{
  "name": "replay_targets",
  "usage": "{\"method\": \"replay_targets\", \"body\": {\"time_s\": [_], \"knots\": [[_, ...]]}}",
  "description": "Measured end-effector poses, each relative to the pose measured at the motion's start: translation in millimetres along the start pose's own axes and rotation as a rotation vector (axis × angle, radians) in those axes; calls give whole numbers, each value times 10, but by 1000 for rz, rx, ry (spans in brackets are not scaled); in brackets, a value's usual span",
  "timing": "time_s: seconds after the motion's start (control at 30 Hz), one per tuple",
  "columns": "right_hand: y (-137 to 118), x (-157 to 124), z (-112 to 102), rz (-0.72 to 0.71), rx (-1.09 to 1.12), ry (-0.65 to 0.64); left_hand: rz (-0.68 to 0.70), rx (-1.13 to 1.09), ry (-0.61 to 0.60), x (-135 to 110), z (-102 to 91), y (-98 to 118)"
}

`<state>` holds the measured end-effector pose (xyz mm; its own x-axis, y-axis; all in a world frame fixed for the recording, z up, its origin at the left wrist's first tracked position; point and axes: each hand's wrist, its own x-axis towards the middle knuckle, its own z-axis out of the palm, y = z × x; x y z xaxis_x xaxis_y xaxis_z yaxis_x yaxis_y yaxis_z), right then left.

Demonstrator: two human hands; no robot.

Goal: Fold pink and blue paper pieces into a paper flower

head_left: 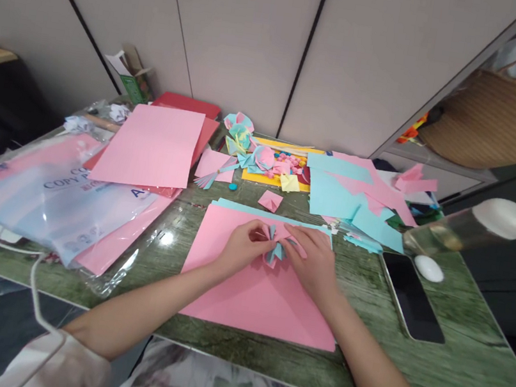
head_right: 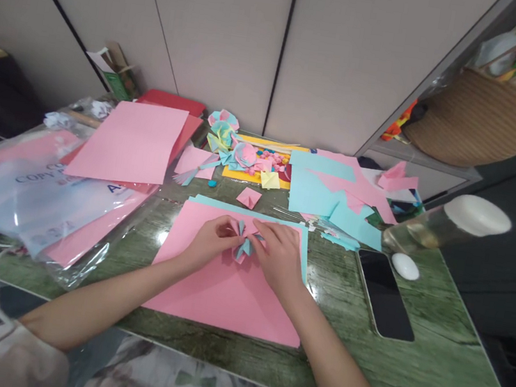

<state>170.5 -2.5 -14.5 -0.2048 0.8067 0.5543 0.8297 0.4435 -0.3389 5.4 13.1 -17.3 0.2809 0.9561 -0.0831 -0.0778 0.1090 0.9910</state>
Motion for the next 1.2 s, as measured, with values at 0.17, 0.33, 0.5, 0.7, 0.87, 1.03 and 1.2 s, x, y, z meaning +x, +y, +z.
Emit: {"method": "replay_targets", "body": {"time_s": [0.17,0.33,0.5,0.7,0.87,1.03,1.2], "knots": [[-14,-4,-43,-108,-175,60,24,-16,8,-6,8,7],[-20,-13,-69,-139,-263,58,12,-19,21,-19,26,53],[7,-51,-60,-101,-235,-16,2,7,35,-30,18,65],[13,-61,-58,-59,-138,26,9,11,39,-32,1,35],[-62,-22,-53,81,112,94,31,-23,6,-28,3,37],[-97,30,-54,272,287,39,47,-29,8,-17,-1,22],[-68,41,-42,288,325,-66,65,19,11,5,-20,7]]}}
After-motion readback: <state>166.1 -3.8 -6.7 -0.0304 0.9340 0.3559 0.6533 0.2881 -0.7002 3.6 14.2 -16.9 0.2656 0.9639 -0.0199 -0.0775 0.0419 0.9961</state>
